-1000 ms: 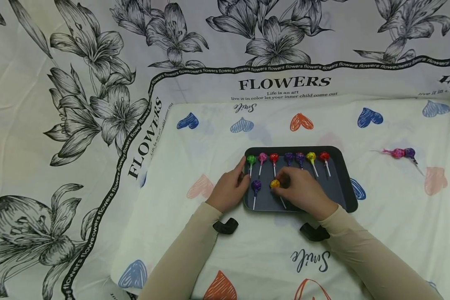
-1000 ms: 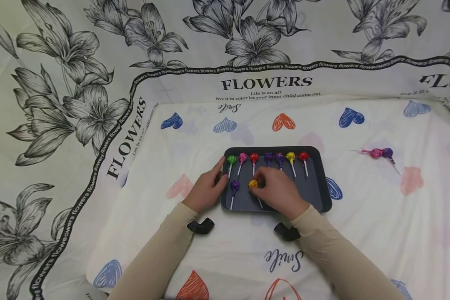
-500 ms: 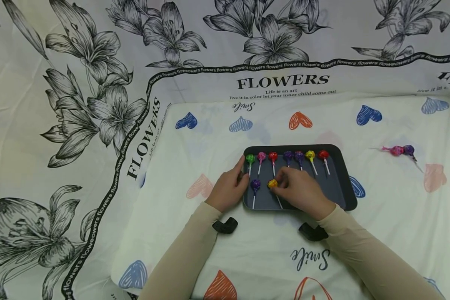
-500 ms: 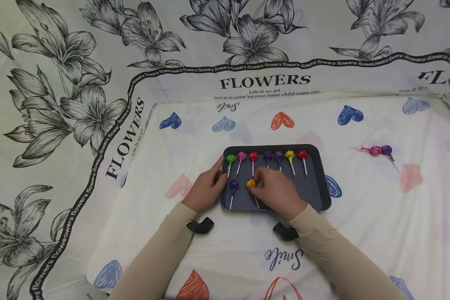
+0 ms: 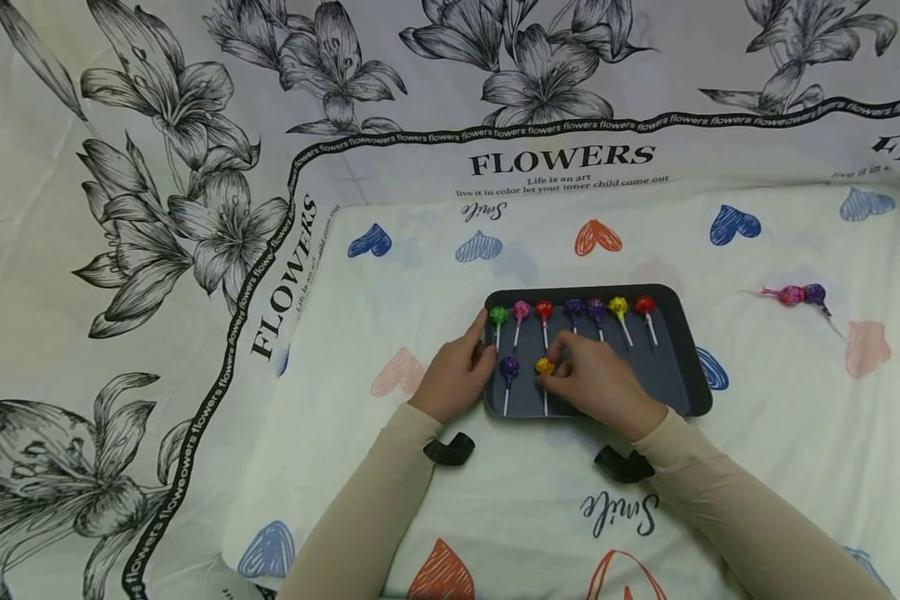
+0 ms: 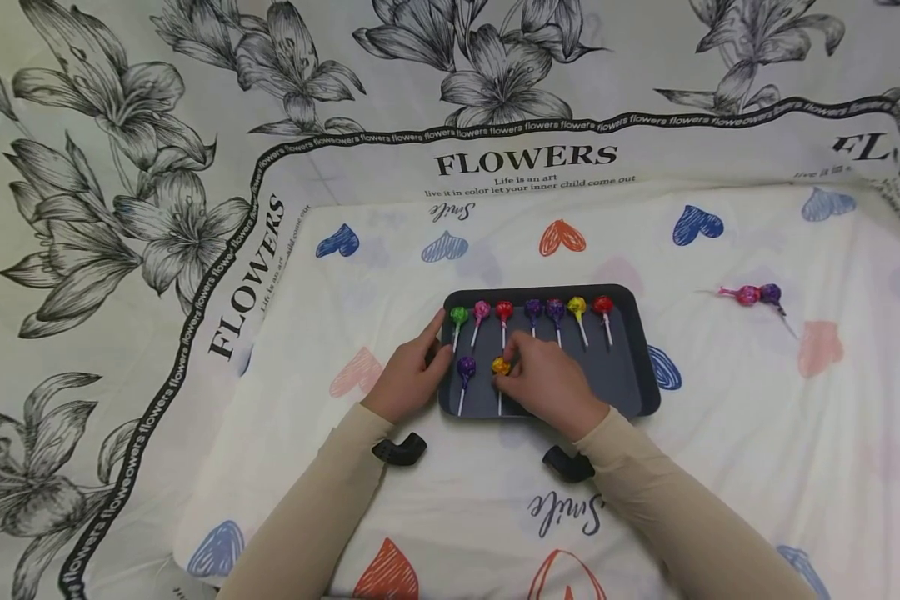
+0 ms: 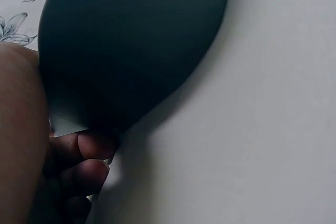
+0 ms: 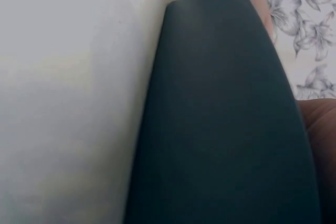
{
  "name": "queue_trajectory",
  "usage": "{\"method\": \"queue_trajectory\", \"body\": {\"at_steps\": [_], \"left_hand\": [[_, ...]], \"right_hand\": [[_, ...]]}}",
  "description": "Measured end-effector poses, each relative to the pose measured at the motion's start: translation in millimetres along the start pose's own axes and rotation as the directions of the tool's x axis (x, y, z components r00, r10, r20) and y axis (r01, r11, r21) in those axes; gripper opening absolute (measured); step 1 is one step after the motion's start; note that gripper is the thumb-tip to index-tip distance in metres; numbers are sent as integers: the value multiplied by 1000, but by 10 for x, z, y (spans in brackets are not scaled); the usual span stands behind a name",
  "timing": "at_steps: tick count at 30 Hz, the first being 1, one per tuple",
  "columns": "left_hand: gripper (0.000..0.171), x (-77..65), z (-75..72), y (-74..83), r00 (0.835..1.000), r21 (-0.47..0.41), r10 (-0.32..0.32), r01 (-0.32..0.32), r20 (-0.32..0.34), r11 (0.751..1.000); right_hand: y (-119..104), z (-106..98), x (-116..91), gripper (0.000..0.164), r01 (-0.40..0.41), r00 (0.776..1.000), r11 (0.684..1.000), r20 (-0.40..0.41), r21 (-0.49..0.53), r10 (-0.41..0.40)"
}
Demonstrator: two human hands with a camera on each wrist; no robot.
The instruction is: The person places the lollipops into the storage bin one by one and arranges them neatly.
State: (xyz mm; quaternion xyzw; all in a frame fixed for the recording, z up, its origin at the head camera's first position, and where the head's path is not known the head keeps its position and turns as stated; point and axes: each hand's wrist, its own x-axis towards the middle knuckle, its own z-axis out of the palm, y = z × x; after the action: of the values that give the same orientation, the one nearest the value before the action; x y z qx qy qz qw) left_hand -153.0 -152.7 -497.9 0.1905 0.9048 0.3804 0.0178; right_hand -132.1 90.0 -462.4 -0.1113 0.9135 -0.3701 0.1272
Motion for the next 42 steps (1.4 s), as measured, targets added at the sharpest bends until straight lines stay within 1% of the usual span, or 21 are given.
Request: {"method": "queue_trajectory", "body": {"at_steps": [7, 14, 21, 30, 33, 37, 42], "left_hand": [[64, 1, -2, 30, 1000, -6, -24, 24, 7, 1000], [64, 1, 4, 25, 999, -11, -33, 33, 8, 999], [64, -12, 10, 34, 999, -16, -34, 35, 7, 999], [63, -12, 1, 43, 1000, -27, -30, 30, -4, 999], [63, -14, -4, 43, 1000, -29, -21, 20, -7, 999], [63, -14, 0, 41, 1000, -28, -16, 15, -9, 999], [63, -19, 12, 43, 1000, -30, -12, 12, -10, 999]], "right_hand": [[-12, -46, -18, 25, 10, 1000, 1000, 4, -25, -10], [-2, -157, -48, 21, -3, 1000, 1000, -12, 2, 3], [96, -280, -57, 22, 22, 997, 1000, -68, 15, -21], [218, -503, -100, 27, -4, 988, 1000, -155, -12, 2], [271, -555, -119, 29, -9, 983, 1000, -185, -21, 5], [345, -628, -146, 29, 3, 973, 999, -230, -35, -11], [443, -758, -198, 29, 3, 961, 999, -275, -47, -16]]}}
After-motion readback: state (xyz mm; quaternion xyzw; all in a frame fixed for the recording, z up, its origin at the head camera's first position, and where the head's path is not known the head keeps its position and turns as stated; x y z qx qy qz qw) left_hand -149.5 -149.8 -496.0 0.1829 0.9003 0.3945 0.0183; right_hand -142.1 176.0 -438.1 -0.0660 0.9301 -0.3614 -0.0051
